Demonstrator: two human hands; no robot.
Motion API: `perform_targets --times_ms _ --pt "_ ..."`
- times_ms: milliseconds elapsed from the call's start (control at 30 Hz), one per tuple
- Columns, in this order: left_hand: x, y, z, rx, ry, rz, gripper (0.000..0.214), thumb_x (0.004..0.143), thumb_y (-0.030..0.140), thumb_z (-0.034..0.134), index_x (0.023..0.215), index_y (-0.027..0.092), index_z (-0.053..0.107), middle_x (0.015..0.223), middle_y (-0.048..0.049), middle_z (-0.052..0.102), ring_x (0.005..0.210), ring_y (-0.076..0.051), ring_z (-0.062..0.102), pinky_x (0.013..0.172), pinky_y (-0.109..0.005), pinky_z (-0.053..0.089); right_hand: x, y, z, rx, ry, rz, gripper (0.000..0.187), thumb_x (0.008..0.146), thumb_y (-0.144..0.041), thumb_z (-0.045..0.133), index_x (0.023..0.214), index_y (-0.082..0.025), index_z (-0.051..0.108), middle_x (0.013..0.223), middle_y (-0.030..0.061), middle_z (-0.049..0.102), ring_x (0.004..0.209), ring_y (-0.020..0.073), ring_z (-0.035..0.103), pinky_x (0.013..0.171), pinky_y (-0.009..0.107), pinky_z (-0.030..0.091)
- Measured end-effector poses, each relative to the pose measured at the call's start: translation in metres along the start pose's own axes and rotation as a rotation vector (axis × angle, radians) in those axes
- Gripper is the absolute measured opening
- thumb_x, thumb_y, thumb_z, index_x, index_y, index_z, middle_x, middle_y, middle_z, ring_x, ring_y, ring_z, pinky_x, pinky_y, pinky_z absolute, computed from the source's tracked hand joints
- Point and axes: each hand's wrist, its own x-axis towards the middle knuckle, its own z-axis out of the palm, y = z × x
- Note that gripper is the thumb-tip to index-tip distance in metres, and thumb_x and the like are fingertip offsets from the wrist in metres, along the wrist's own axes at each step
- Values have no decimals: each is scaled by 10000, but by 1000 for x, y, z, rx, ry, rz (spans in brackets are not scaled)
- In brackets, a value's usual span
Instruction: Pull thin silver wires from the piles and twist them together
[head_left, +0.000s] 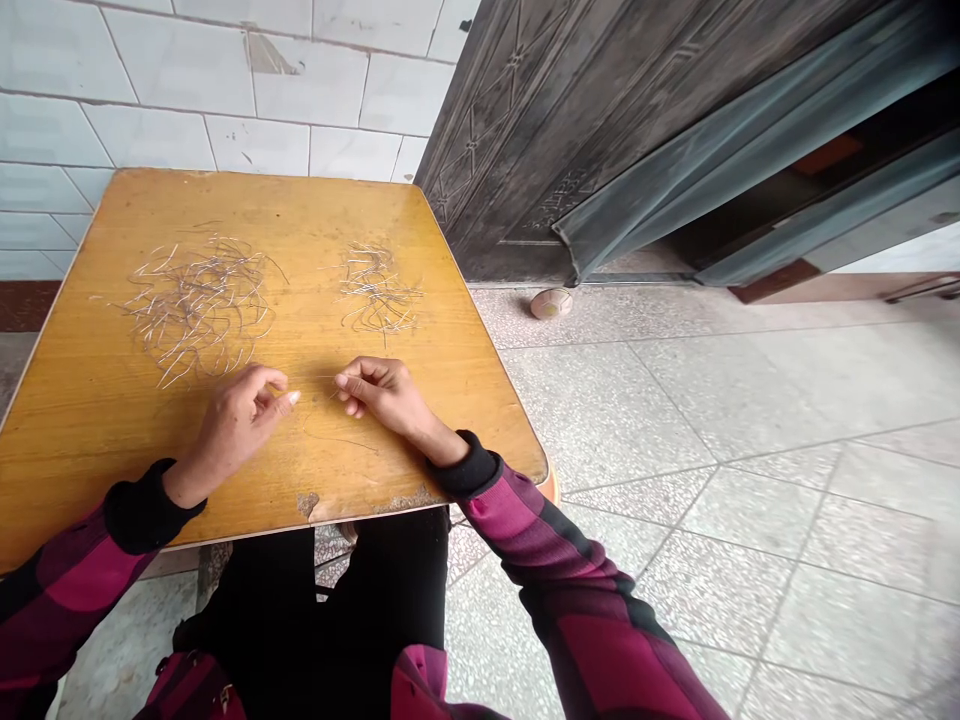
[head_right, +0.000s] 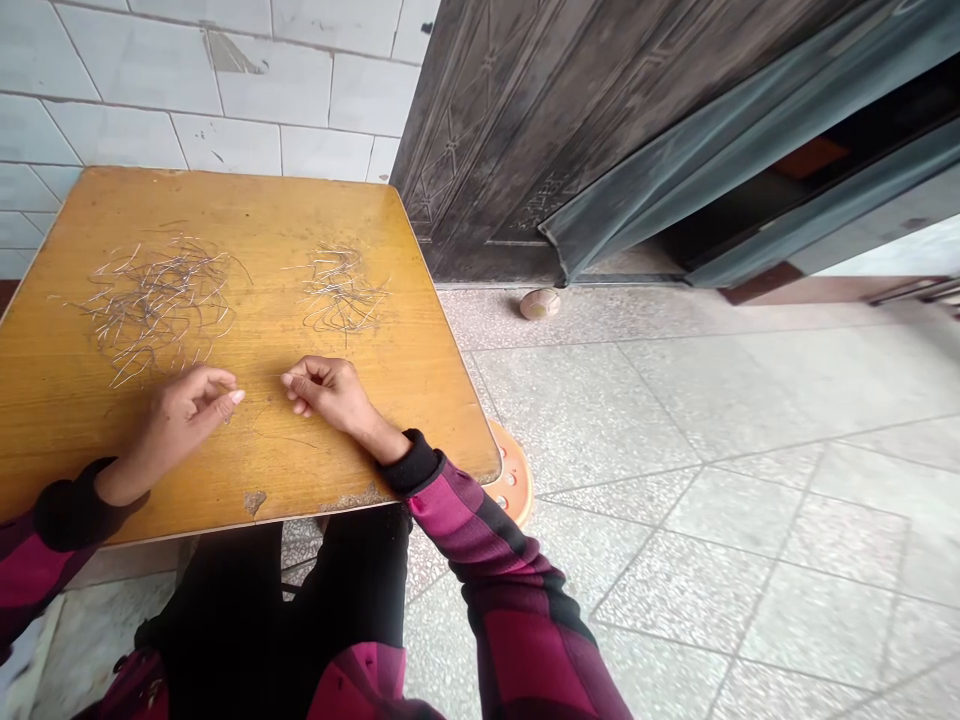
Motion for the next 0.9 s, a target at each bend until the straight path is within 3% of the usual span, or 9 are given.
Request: perform_targets --times_ms 100,167,267,467,633,767,900 --pt "4 -4 -2 110 70 142 176 856 300 644 991 187 630 960 -56 653 773 -157 632 692 -282 504 1 3 2 55 -57 87 363 753 -493 732 707 -156 603 619 -27 621 478 57 555 446 183 445" --pt "6 -6 0 146 20 226 135 888 262 598 986 187 654 962 -63 665 827 -170 632 750 -305 500 2 7 4 96 -81 139 362 735 -494 738 717 -156 612 624 -23 626 475 59 550 433 186 434" --pt "8 -10 4 172 -48 275 190 941 227 500 918 188 685 853 -50 681 779 -160 624 713 -289 482 4 11 5 70 -106 161 347 751 -488 717 741 -154 627 637 -16 636 492 64 555 447 190 428" --pt "20 -15 11 272 -49 322 248 956 210 461 893 180 699 821 -54 688 759 -168 622 702 -297 491 5 13 -1 -404 -29 -82 248 847 -385 654 767 -152 687 547 -35 563 500 69 473 506 213 374" --pt "17 1 10 388 -8 402 258 951 212 491 1117 109 659 1148 -166 686 1081 -281 620 954 -459 494 8 14 -5 -606 17 -214 211 847 -344 673 751 -161 719 616 -6 609 592 100 506 578 241 369" --pt "-3 9 14 474 -195 463 392 930 255 557 1277 73 573 1450 -223 484 1378 -347 420 1142 -528 346 10 17 -6 -677 39 -239 196 857 -317 664 752 -165 731 694 16 658 620 110 538 617 256 382" --pt "-15 -1 23 554 -272 387 553 927 354 563 1359 17 490 1499 -279 378 1430 -394 310 1159 -581 291 11 18 -8 -707 31 -286 126 855 -256 665 817 -173 752 760 38 686 674 132 578 665 271 412"
